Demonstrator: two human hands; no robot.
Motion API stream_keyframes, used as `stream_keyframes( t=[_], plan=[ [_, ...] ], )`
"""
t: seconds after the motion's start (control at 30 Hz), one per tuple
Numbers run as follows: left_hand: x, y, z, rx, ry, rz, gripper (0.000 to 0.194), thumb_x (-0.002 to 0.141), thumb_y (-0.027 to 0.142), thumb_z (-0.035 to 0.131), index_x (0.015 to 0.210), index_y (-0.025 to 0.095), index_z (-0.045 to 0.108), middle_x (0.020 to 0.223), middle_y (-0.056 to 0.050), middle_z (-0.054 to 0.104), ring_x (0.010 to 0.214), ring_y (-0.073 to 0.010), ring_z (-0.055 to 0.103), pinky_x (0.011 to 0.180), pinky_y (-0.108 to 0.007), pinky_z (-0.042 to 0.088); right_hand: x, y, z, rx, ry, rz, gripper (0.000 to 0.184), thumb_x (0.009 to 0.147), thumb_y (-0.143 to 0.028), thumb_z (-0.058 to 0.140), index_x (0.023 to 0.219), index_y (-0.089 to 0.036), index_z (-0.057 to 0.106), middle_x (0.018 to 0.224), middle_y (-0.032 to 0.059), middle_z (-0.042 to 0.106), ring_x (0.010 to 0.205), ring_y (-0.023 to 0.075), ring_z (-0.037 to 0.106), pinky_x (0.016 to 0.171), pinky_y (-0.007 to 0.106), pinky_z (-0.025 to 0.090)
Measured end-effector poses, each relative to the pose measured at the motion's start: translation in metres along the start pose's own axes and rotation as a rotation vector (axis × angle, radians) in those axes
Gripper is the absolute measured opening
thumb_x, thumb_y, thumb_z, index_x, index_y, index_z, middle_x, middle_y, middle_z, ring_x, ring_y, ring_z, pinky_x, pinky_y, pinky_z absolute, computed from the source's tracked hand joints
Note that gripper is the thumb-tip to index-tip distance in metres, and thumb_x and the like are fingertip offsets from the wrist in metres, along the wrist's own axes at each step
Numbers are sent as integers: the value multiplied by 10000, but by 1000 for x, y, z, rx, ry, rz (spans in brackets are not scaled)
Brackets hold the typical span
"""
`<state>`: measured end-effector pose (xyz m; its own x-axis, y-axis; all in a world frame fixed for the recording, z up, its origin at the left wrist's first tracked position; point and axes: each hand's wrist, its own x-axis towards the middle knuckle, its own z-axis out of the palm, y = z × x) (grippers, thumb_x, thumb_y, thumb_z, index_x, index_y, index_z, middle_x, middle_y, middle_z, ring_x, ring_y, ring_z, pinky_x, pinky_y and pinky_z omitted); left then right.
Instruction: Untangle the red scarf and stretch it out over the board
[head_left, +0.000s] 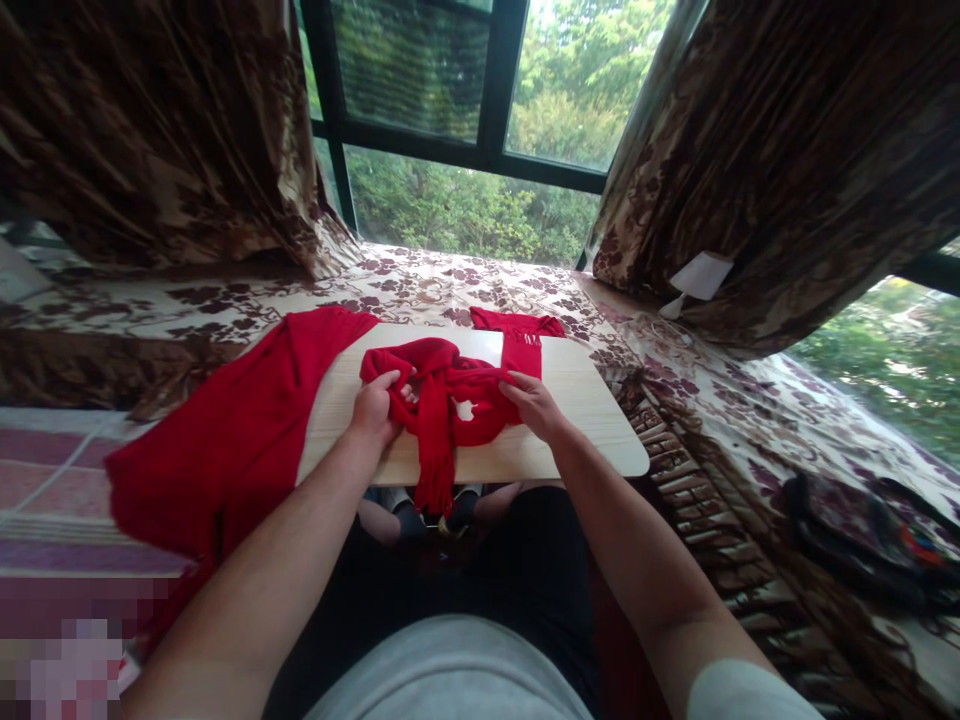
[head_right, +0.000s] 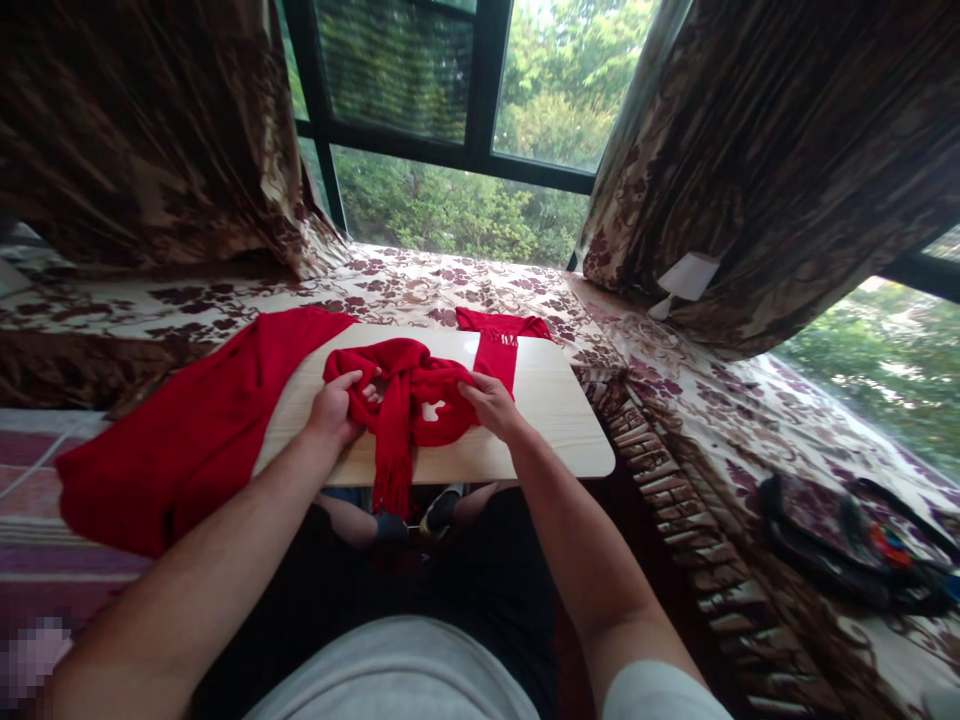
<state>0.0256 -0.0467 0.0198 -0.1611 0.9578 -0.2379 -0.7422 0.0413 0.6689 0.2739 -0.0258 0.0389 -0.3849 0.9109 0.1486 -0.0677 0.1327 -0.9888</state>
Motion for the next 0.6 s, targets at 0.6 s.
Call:
stream_keyframes(
  t=[0.6],
  plan=[
    [5, -3, -5, 29, 69, 57, 267, 794, 186, 545, 983, 56, 682, 537, -44, 586, 465, -131, 531, 494, -223, 466, 38, -1, -89, 217, 934, 60, 66, 848, -234, 483, 841, -192, 533, 565, -72, 488, 384, 64, 377, 369, 178, 313]
  ],
)
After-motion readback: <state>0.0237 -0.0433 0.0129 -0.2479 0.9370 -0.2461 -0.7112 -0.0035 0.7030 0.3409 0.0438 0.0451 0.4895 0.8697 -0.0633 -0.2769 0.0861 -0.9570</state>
